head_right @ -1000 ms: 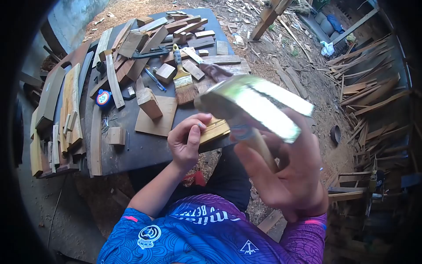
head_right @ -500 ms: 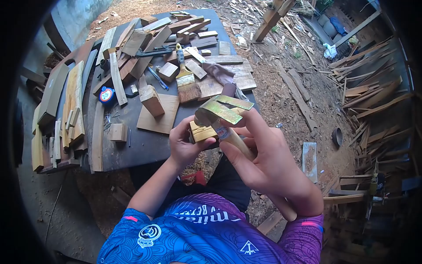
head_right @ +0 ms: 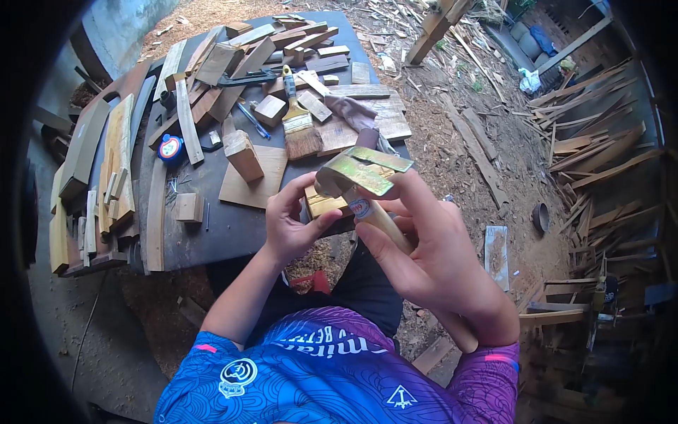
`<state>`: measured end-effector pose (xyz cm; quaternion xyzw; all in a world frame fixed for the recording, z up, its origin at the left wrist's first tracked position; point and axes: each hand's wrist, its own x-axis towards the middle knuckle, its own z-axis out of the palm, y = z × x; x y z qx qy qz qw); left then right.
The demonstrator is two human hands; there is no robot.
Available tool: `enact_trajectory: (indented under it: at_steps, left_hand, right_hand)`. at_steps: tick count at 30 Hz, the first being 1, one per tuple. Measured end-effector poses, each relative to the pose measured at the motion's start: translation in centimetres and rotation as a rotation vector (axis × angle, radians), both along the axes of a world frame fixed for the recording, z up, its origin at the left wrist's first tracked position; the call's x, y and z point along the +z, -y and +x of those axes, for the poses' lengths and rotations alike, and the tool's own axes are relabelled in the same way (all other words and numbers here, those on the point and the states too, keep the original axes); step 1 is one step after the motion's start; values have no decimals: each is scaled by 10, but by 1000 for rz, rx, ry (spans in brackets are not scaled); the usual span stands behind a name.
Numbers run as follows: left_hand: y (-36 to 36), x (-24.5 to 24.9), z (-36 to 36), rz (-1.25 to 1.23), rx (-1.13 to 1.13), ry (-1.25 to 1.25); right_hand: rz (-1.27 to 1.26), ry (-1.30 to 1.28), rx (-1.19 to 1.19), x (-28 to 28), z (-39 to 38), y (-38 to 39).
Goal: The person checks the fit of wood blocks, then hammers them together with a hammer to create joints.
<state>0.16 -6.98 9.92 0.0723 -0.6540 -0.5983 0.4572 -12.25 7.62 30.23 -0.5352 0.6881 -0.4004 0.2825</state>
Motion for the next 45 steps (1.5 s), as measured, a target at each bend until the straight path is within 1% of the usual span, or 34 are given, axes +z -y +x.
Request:
enact_trajectory:
  at_steps: [2, 4, 6, 8, 10, 12, 16, 17, 18, 19, 20, 22, 24, 28, 29, 31, 35, 41, 45]
  left_hand:
    - [-1, -3, 0, -24, 32, 23]
    - [-3, -3, 0, 7, 33, 19]
    - [-4, -5, 0, 48, 21, 6]
    - [-5, -8, -3, 96, -7, -25]
    - [-5, -4, -3, 42, 7, -23]
    - [-3, -2, -4, -4, 27, -37]
    - [-3, -3, -7, 31, -5, -96]
    - [-3, -2, -6, 53, -6, -84]
    - [-2, -1, -5, 73, -13, -70]
    - [-4, 1, -4, 94, -31, -58]
    - [-6, 2, -3, 174, -16, -50]
    - [-1, 0, -6, -88, 85, -17]
    - [-5, -2, -9, -8, 84, -69]
    - [-13, -6, -13, 87, 103, -106]
    - [-13, -10, -15, 74, 127, -100]
    - [-14, -18, -19, 53, 178, -85]
    - [-14, -22, -20, -31, 255, -82]
    - [-10, -21, -22, -16, 271, -107]
    - [-10, -16, -21, -54, 285, -138]
  right_hand:
    - [-95, 35, -33, -2, 3, -5]
    - [-133, 57, -61, -3, 5, -5]
    - [-114, 66, -89, -3, 7, -4]
    - [2, 21, -43, -2, 8, 0]
    - [58, -22, -48, 8, 10, 0]
    - [-176, -81, -19, 11, 7, -10]
    - [-800, -142, -381, 16, 36, -9]
    - [-713, -111, -363, 10, 33, -8]
    - [-514, -99, -314, -2, 24, -9]
    - [-252, -48, -223, -11, 17, -8]
    - [15, 88, -110, -10, 10, -2]
    - [11, -27, -80, -3, 10, -3]
    - [-131, 84, -125, 0, 16, -8]
    - [-93, 83, -155, -3, 18, -6]
    - [-64, 57, -120, -12, 11, -5]
    - [-81, 70, -142, -21, 10, -4]
    - [-87, 82, -166, -23, 12, -2]
    - [-87, 56, -192, -26, 17, 0]
    - [-115, 19, -195, -27, 18, -2]
